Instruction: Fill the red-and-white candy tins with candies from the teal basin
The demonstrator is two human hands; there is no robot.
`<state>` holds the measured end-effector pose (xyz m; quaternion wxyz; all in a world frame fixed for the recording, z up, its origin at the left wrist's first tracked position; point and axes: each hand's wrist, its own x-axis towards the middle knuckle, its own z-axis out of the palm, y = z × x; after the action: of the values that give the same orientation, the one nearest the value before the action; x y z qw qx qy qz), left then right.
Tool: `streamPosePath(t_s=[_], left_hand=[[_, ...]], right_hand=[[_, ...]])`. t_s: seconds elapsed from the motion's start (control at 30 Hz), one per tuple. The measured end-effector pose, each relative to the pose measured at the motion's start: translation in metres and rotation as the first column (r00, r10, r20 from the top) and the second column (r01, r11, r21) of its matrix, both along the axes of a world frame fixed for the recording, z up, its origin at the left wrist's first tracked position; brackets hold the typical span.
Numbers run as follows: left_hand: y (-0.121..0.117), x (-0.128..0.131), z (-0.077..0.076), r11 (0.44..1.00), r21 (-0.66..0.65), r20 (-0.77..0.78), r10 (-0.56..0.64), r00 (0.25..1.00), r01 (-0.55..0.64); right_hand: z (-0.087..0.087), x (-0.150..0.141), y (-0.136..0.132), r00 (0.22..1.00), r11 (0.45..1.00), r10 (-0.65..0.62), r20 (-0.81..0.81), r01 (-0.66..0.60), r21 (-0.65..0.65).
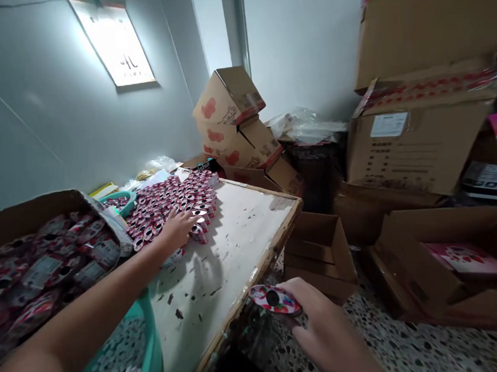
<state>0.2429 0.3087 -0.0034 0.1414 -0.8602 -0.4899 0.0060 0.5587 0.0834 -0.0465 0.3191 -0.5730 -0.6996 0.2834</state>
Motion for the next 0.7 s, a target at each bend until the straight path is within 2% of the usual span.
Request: streamPosePath(t_s=[0.1, 0.2, 0.23, 0.3, 0.33, 0.37, 0.43, 0.47, 0.5, 0.53, 0.6, 0.63, 0.7], left_hand=[[-0.046, -0.023, 0.018, 0.996, 0.068, 0.078, 0.055, 0.995, -0.061], [-0.115, -0.068, 0.036, 0.992, 0.043, 0.242, 0.105, 0.965, -0.119], [-0.140, -0.086, 0.040, 0.984, 0.039, 0.279, 0.154, 0.948, -0.172], [-0.189, -0.124, 0.043, 0.937, -0.017, 0.361, 0.332, 0.872, -0.350], [-0.212, -0.142, 0.043, 0.895, -0.094, 0.417, 0.434, 0.799, -0.437], [-0.233, -0.159, 0.041, 0.845, -0.200, 0.485, 0.525, 0.699, -0.496], [-0.270, -0.187, 0.033, 0.769, -0.420, 0.620, 0.631, 0.466, -0.482], [-0.286, -0.197, 0.028, 0.762, -0.495, 0.679, 0.639, 0.362, -0.417], [-0.299, -0.204, 0.021, 0.780, -0.530, 0.733, 0.619, 0.282, -0.334], [-0.310, -0.208, 0.014, 0.814, -0.524, 0.784, 0.576, 0.230, -0.251], [-0.324, -0.211, 0.001, 0.870, -0.467, 0.850, 0.491, 0.191, -0.159], [-0.329, -0.212, -0.005, 0.883, -0.438, 0.865, 0.466, 0.188, -0.171], [-0.334, -0.215, -0.014, 0.867, -0.395, 0.867, 0.461, 0.189, -0.305]], right_hand=[[0.008, -0.018, 0.002, 0.983, 0.988, 0.156, -0.095, -0.156, 0.004], [0.004, -0.044, 0.011, 0.938, 0.959, 0.283, -0.202, -0.275, 0.065], [0.003, -0.057, 0.015, 0.912, 0.942, 0.336, -0.235, -0.323, 0.094], [0.008, -0.090, 0.025, 0.829, 0.873, 0.487, -0.274, -0.469, 0.134], [0.015, -0.111, 0.030, 0.768, 0.813, 0.581, -0.270, -0.565, 0.141], [0.023, -0.134, 0.034, 0.701, 0.738, 0.672, -0.238, -0.658, 0.147], [0.044, -0.186, 0.041, 0.649, 0.667, 0.745, -0.155, -0.726, 0.165], [0.053, -0.213, 0.043, 0.620, 0.628, 0.778, -0.108, -0.758, 0.174], [0.062, -0.239, 0.044, 0.582, 0.584, 0.810, -0.068, -0.794, 0.166], [0.068, -0.263, 0.044, 0.550, 0.550, 0.834, -0.054, -0.816, 0.179], [0.076, -0.308, 0.043, 0.480, 0.476, 0.877, -0.032, -0.857, 0.195], [0.076, -0.328, 0.043, 0.452, 0.449, 0.891, -0.034, -0.869, 0.209], [0.073, -0.362, 0.043, 0.403, 0.404, 0.914, -0.054, -0.885, 0.232]])
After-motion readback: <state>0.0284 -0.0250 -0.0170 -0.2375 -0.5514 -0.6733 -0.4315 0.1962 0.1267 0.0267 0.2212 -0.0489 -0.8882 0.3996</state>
